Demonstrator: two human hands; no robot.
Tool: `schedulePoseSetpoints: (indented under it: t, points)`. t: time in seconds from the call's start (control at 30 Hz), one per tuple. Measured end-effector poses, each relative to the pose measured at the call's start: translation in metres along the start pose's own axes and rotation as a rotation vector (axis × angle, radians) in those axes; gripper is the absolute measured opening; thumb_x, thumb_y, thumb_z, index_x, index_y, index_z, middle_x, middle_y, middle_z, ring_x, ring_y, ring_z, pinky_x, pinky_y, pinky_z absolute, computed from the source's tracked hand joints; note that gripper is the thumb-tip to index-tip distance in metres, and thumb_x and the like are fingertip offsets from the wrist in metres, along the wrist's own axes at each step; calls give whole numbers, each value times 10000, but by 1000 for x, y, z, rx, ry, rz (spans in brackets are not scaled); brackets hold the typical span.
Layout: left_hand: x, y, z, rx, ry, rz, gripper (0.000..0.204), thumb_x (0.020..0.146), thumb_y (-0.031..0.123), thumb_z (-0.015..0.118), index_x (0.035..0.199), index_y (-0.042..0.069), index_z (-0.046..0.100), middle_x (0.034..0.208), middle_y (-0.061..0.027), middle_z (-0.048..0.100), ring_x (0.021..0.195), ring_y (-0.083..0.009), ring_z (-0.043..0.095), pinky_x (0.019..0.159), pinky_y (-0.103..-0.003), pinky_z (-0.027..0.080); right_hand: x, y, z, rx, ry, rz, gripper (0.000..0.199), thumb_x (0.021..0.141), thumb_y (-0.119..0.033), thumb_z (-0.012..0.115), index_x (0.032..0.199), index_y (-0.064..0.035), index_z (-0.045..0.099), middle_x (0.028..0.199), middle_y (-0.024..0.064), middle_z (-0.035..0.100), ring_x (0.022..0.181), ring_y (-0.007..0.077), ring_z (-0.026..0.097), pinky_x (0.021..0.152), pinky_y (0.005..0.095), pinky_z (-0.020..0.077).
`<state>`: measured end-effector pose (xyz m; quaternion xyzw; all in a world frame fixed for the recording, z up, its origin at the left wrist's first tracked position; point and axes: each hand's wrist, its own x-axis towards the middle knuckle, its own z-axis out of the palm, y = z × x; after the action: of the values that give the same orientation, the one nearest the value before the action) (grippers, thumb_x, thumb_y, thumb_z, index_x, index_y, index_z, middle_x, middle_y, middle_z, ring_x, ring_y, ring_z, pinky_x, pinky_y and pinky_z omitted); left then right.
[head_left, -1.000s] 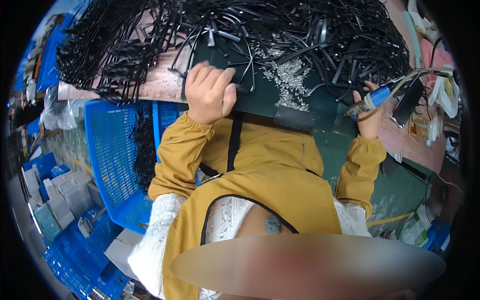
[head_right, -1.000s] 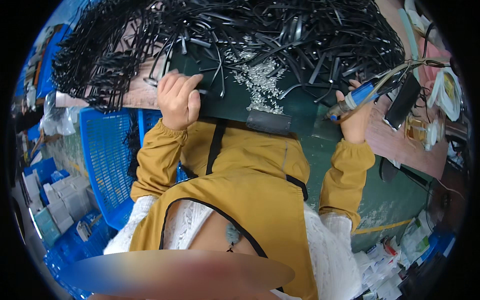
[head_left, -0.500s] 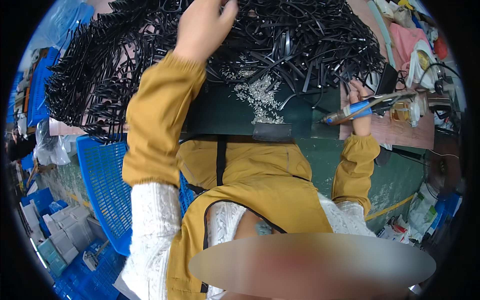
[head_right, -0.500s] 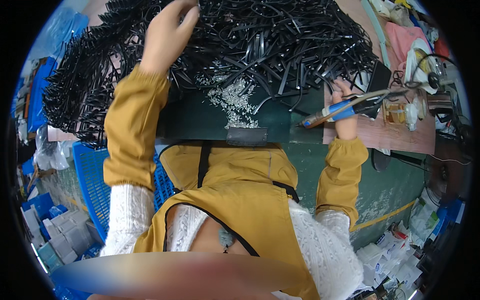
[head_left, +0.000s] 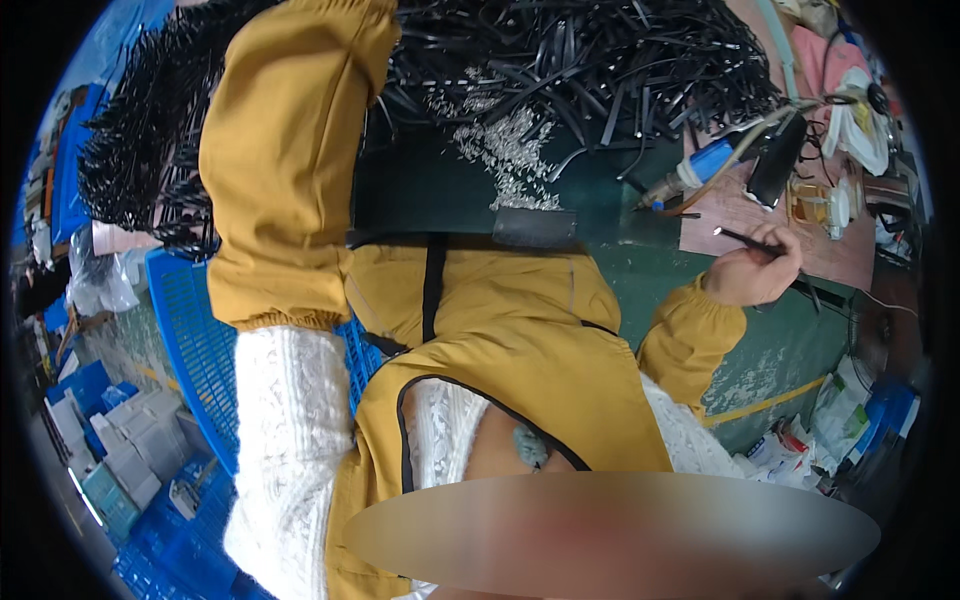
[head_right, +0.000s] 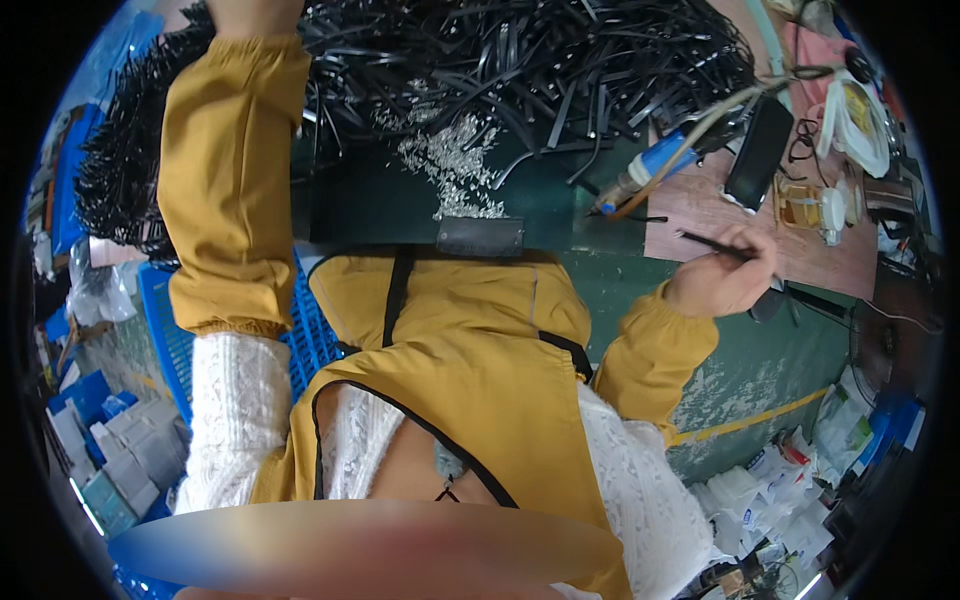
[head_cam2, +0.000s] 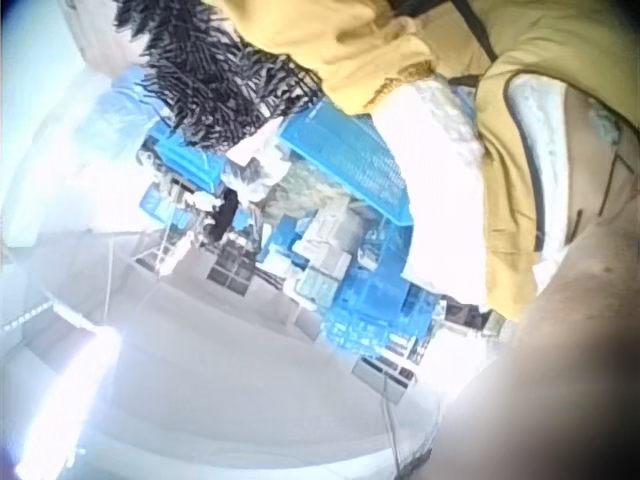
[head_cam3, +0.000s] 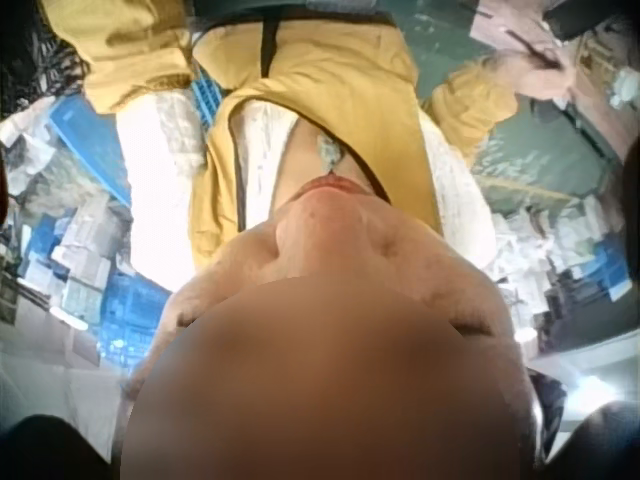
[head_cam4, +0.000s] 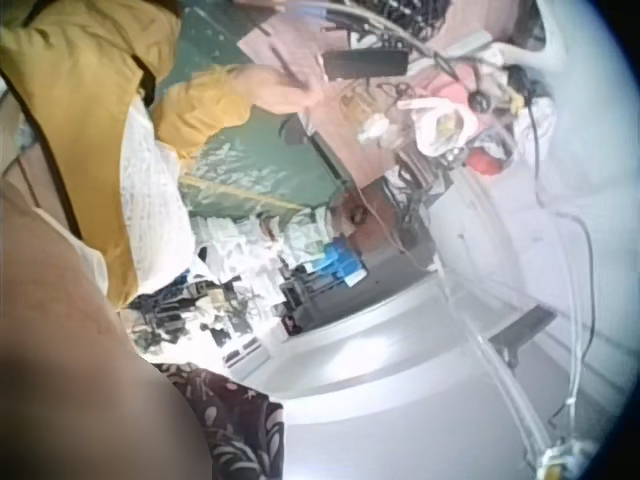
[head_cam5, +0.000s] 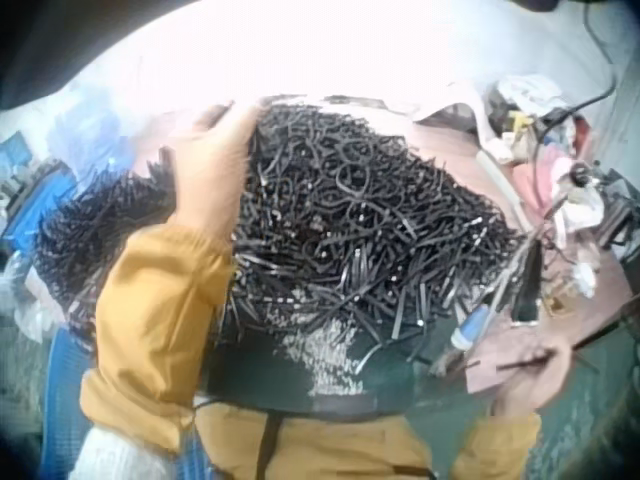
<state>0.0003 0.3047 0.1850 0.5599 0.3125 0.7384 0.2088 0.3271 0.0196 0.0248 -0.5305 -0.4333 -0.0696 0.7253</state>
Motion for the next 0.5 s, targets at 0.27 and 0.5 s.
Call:
schedulePoseSetpoints:
  t: [0.27, 0.5]
  points:
    - [-254, 58, -48, -517, -42, -690, 485, 1005, 23, 539, 1436, -2, 318, 902, -120, 590, 626, -172, 574, 618, -298, 493, -96, -76, 62, 287, -635, 525, 156, 1013, -19, 566, 1062, 47, 700, 983, 87, 609, 797, 120, 582, 643, 223, 472]
    - [-343, 50, -126, -357, -341, -535, 578, 956, -92, 536, 1455, 13, 264, 1208, -208, 632, 1191, -314, 648, 1056, -425, 509, -104, -72, 81, 145, -896, 557, 120, 952, 28, 662, 1066, 47, 693, 1026, 80, 665, 788, 135, 688, 695, 255, 583]
